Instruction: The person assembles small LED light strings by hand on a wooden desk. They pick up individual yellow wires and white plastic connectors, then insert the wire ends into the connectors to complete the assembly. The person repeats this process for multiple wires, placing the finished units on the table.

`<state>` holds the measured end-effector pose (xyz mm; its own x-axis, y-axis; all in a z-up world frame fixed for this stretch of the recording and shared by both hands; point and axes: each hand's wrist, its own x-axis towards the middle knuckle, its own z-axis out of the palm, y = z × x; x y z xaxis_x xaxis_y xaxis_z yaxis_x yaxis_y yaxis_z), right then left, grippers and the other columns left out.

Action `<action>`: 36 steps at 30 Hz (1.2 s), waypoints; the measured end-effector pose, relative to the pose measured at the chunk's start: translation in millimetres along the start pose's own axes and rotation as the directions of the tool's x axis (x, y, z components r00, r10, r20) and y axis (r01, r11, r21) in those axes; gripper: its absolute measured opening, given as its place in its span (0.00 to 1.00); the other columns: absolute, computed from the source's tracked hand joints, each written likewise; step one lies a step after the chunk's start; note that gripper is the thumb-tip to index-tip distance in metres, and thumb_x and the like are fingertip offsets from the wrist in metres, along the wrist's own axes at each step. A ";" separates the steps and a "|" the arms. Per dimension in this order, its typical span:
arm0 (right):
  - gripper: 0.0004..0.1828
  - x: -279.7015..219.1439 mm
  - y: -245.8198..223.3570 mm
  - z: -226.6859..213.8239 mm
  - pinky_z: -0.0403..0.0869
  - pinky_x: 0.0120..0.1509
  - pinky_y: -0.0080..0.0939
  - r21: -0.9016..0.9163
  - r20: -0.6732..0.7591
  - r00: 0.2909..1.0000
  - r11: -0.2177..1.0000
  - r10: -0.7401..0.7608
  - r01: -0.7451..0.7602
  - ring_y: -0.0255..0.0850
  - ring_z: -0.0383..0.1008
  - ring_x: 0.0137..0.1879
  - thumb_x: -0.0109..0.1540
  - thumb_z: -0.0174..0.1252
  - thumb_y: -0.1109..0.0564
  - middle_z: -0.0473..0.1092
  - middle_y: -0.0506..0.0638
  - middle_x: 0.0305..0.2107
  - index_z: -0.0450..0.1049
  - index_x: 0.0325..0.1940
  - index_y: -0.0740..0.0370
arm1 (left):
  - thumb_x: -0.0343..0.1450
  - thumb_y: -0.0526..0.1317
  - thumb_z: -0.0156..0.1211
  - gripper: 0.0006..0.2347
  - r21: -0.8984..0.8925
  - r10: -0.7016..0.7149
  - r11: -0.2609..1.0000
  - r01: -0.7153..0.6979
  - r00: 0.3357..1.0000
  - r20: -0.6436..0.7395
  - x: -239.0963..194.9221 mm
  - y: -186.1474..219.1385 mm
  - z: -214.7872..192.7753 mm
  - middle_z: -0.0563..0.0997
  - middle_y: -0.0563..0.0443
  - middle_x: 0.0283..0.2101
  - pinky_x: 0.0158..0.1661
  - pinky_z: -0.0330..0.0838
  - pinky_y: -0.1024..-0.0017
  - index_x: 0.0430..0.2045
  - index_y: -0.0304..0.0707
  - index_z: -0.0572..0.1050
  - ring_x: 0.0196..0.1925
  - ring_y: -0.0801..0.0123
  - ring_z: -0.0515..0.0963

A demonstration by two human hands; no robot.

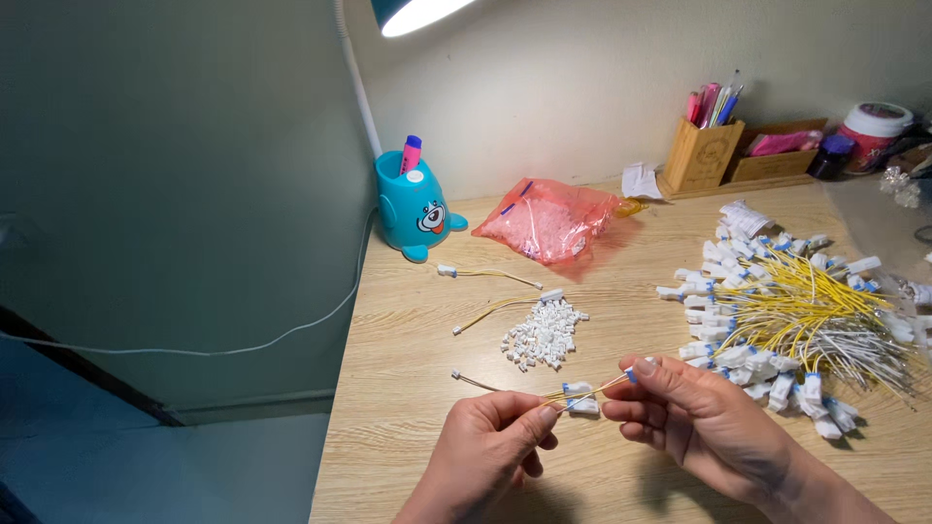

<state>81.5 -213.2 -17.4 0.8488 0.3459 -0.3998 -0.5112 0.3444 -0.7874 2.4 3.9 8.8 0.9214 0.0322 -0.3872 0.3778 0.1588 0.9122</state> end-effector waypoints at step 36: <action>0.10 1.8 13.8 -31.9 0.66 0.27 0.42 -0.307 0.025 0.995 0.946 -0.099 0.101 0.50 0.70 0.24 0.61 0.56 0.62 0.75 0.68 0.25 0.76 0.40 0.75 | 0.65 0.41 0.67 0.09 0.380 0.072 0.922 -0.065 0.997 -0.002 5.9 -6.9 -16.2 0.80 0.61 0.24 0.31 0.67 0.85 0.36 0.41 0.84 0.26 0.85 0.72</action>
<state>80.2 -235.7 -44.0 0.8915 0.3318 -0.3086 -0.3563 0.0927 -0.9298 3.8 19.1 -1.9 0.9459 0.0460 -0.3211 0.3228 -0.2311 0.9178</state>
